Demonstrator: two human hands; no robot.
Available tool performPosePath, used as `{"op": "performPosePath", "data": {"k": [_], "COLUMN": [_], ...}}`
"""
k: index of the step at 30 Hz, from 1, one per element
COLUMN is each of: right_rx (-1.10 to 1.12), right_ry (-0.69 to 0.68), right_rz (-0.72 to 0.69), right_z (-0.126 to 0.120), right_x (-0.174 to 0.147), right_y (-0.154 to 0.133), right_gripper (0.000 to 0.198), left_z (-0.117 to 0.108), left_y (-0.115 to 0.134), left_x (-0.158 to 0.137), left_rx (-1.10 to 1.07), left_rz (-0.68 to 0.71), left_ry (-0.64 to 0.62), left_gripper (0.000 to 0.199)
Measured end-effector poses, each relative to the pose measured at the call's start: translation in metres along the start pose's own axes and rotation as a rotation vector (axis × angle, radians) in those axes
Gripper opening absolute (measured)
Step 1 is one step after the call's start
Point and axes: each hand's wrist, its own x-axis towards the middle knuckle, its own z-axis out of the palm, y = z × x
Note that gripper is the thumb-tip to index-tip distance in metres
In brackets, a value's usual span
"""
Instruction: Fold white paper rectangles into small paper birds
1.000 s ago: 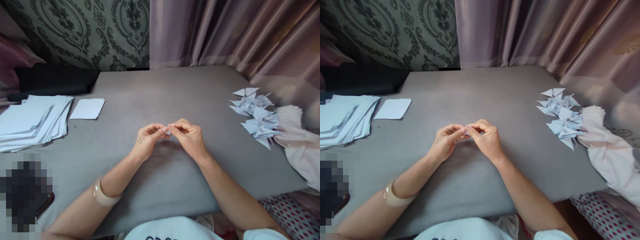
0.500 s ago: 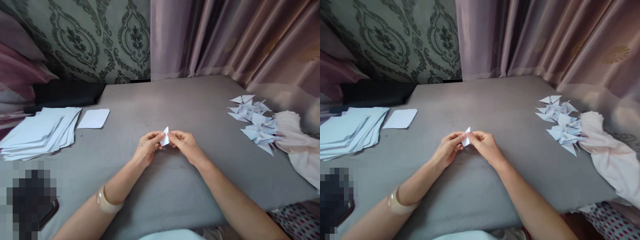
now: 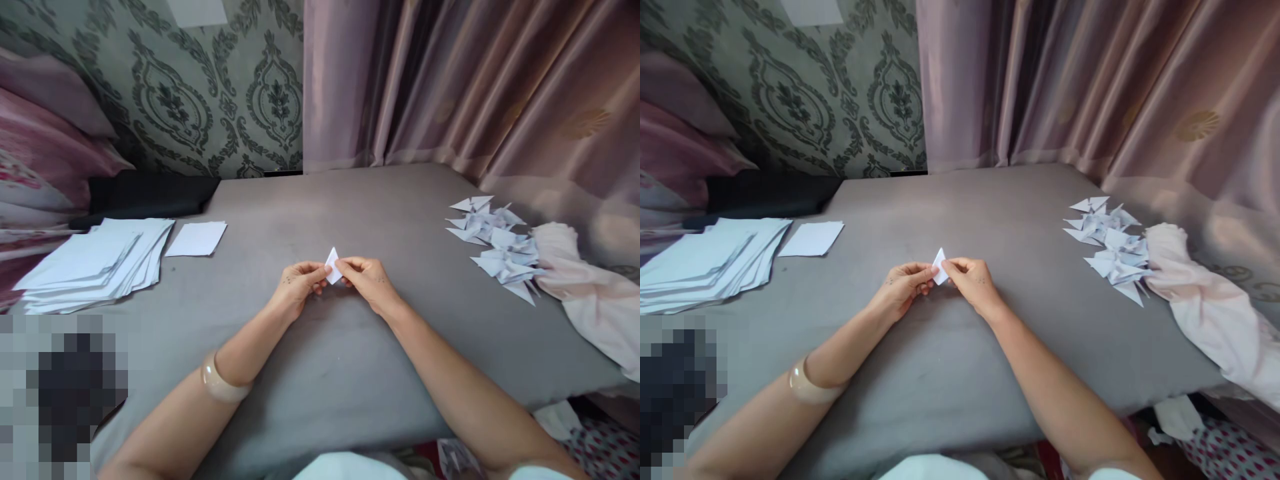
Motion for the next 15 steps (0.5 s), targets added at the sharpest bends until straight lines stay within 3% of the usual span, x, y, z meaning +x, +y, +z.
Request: {"op": "performPosePath", "data": {"k": [4,7,12,15], "right_rx": [0.064,0.138,0.201,0.211], "right_ry": [-0.03,-0.006,-0.034,-0.051], "right_rz": [0.01,0.083,0.16,0.183], "right_z": [0.001,-0.001,0.001,0.004], "right_x": [0.0,0.002,0.002,0.003], "right_y": [-0.002,-0.005,-0.01,-0.012], "right_gripper": [0.031,0.029,0.023,0.02], "left_z": [0.0,0.0,-0.004,-0.007], "left_y": [0.002,0.006,0.011,0.011], "left_x": [-0.001,-0.002,-0.001,0.001], "left_rx": [-0.01,-0.061,-0.148,-0.109], "left_rz": [0.036,0.046,-0.034,0.004], "left_ry": [0.016,-0.062,-0.128,-0.104], "left_gripper": [0.031,0.032,0.044,0.029]}}
